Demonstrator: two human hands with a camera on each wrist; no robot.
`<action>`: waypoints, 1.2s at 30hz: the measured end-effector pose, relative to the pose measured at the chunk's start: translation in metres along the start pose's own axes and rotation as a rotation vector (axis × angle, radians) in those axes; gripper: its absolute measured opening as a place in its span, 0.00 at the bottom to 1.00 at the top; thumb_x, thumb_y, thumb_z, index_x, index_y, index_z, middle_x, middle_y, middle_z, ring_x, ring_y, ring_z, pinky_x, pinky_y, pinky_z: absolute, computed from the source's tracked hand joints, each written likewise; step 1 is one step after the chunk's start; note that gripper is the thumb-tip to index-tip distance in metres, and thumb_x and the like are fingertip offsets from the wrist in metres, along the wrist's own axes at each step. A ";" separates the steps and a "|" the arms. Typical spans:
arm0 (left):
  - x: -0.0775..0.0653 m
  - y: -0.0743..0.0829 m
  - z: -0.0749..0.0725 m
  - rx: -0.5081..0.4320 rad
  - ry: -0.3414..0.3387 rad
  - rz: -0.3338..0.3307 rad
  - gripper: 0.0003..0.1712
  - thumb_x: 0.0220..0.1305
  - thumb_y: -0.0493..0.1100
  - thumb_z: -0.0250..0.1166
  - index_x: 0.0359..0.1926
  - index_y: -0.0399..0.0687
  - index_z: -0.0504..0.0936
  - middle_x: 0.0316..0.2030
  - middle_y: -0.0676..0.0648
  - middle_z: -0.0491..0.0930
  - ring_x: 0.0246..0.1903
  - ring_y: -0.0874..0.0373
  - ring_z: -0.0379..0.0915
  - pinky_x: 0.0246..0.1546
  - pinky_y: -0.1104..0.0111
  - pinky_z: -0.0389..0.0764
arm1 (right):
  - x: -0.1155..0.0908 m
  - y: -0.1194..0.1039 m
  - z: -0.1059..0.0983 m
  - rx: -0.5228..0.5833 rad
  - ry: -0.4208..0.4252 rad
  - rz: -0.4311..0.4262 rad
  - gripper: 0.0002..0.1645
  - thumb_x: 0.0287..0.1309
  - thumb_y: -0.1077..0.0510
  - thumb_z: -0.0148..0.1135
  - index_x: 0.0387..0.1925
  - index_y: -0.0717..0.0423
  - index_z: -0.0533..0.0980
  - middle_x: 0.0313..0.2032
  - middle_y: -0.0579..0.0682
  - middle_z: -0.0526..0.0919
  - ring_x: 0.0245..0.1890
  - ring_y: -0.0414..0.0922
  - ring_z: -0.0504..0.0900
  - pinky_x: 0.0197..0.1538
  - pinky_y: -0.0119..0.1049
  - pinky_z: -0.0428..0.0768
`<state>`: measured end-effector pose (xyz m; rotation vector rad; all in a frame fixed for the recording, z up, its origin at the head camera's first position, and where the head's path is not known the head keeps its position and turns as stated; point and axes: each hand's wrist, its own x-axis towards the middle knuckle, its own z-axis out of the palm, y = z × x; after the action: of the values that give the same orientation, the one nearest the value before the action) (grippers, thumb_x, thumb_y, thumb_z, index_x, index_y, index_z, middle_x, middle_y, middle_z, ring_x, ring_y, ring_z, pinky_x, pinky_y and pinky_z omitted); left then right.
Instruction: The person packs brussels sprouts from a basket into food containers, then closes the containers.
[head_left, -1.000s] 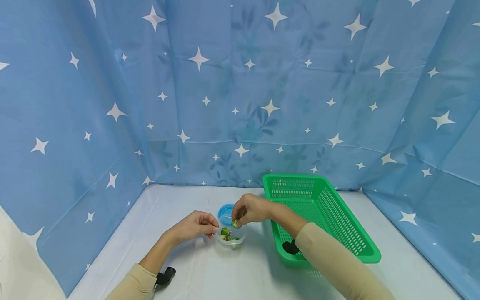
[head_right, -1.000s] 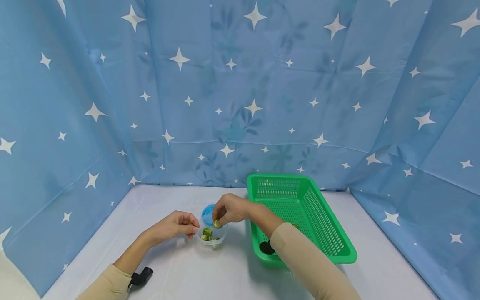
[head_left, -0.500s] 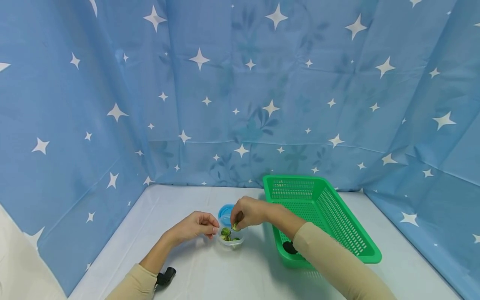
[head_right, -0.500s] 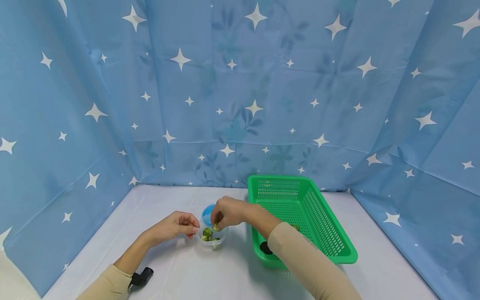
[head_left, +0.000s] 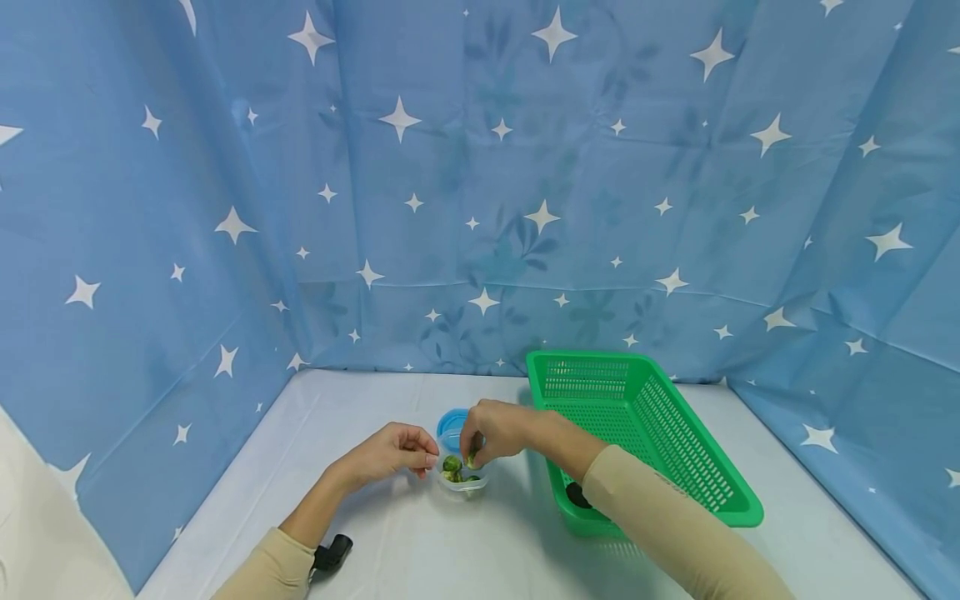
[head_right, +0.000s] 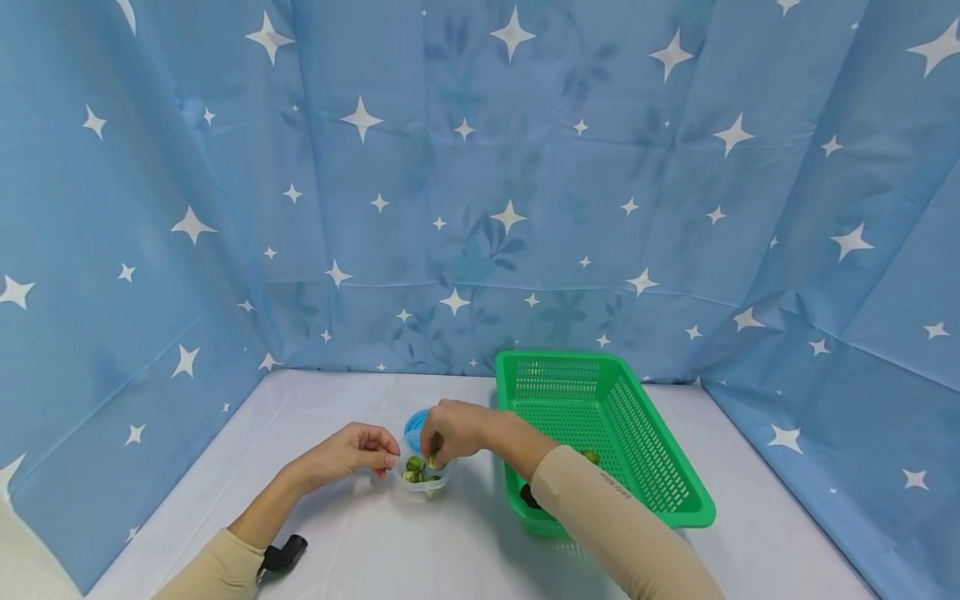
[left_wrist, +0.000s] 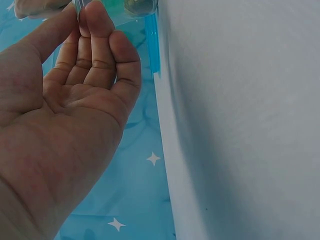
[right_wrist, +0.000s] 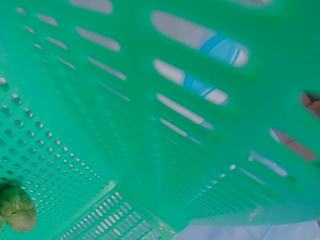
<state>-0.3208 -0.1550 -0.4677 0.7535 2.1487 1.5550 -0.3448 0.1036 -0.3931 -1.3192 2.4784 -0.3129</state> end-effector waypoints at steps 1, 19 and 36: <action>0.000 0.000 0.000 0.000 0.000 0.000 0.20 0.75 0.44 0.65 0.54 0.29 0.81 0.37 0.47 0.84 0.37 0.53 0.82 0.45 0.56 0.85 | 0.000 0.000 0.000 -0.005 -0.002 0.007 0.05 0.57 0.62 0.79 0.34 0.49 0.90 0.31 0.36 0.89 0.32 0.27 0.83 0.40 0.22 0.82; -0.002 0.002 0.001 -0.004 -0.003 -0.003 0.20 0.75 0.44 0.65 0.53 0.28 0.80 0.38 0.41 0.84 0.37 0.55 0.82 0.45 0.55 0.85 | 0.004 -0.007 0.006 -0.123 -0.033 0.057 0.07 0.55 0.59 0.80 0.34 0.44 0.90 0.31 0.32 0.87 0.32 0.26 0.81 0.40 0.21 0.80; -0.001 0.003 0.001 0.003 0.004 -0.007 0.19 0.75 0.44 0.66 0.53 0.30 0.82 0.41 0.33 0.83 0.37 0.53 0.81 0.45 0.54 0.84 | 0.006 -0.010 0.009 -0.274 -0.051 0.062 0.06 0.58 0.60 0.78 0.33 0.43 0.89 0.29 0.31 0.86 0.31 0.29 0.79 0.38 0.22 0.80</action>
<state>-0.3183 -0.1541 -0.4654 0.7434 2.1545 1.5513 -0.3372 0.0927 -0.3996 -1.3277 2.5818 0.0770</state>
